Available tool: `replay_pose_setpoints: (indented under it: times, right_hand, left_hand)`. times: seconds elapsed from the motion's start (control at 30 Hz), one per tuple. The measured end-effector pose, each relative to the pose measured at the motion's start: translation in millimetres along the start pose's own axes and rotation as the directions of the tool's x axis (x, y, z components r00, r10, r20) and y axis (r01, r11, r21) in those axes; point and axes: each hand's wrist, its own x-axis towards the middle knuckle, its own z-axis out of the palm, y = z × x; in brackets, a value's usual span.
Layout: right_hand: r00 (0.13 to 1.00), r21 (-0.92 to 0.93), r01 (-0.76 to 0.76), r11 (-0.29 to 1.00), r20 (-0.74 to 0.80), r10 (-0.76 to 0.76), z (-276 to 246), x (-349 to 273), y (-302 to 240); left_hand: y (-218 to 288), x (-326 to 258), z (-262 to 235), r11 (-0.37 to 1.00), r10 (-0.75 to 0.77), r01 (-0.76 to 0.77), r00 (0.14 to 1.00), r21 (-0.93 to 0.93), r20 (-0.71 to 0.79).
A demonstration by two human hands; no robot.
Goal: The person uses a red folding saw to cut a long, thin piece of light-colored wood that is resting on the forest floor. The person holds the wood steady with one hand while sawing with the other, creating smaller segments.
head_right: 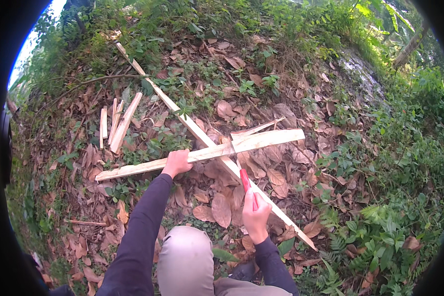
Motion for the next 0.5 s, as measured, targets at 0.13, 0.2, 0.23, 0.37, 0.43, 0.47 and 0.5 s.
replay_pose_setpoints:
  times: [0.13,0.2,0.23,0.37,0.43,0.47,0.5]
  right_hand:
    - [0.998,0.102,0.023,0.994,-0.062,-0.016,-0.4,-10.1,5.1]
    - [0.999,0.062,0.024,0.998,-0.045,-0.021,-1.3,-17.1,8.1]
    - [0.999,0.042,0.025,0.999,-0.036,-0.023,-1.4,-21.5,9.8]
    - [0.999,0.018,0.025,1.0,-0.032,-0.024,1.2,-42.5,33.3]
    - [0.998,0.013,0.048,0.999,-0.027,-0.048,-3.6,-55.0,41.8]
    - [0.995,0.003,0.084,0.996,-0.044,-0.084,-6.5,-60.9,43.4]
    - [0.997,0.012,0.062,0.998,-0.036,-0.061,-5.4,-63.5,44.2]
  left_hand:
    - [5.9,-6.2,2.4,0.999,-0.036,0.035,0.999,-0.035,-0.014]
    - [10.5,-2.8,-6.7,0.998,-0.024,0.027,0.999,-0.05,0.046]
    - [14.1,-3.3,-10.1,0.998,-0.024,0.028,0.997,-0.06,0.069]
    - [9.8,7.9,-9.2,0.938,-0.235,0.26,0.963,-0.227,0.131]
    - [10.7,14.2,-8.1,0.929,-0.298,0.329,0.937,-0.169,0.184]
    - [15.5,16.2,-7.8,0.92,-0.333,0.366,0.919,-0.143,0.213]
    - [16.9,19.1,-9.6,0.918,-0.344,0.38,0.904,-0.112,0.253]
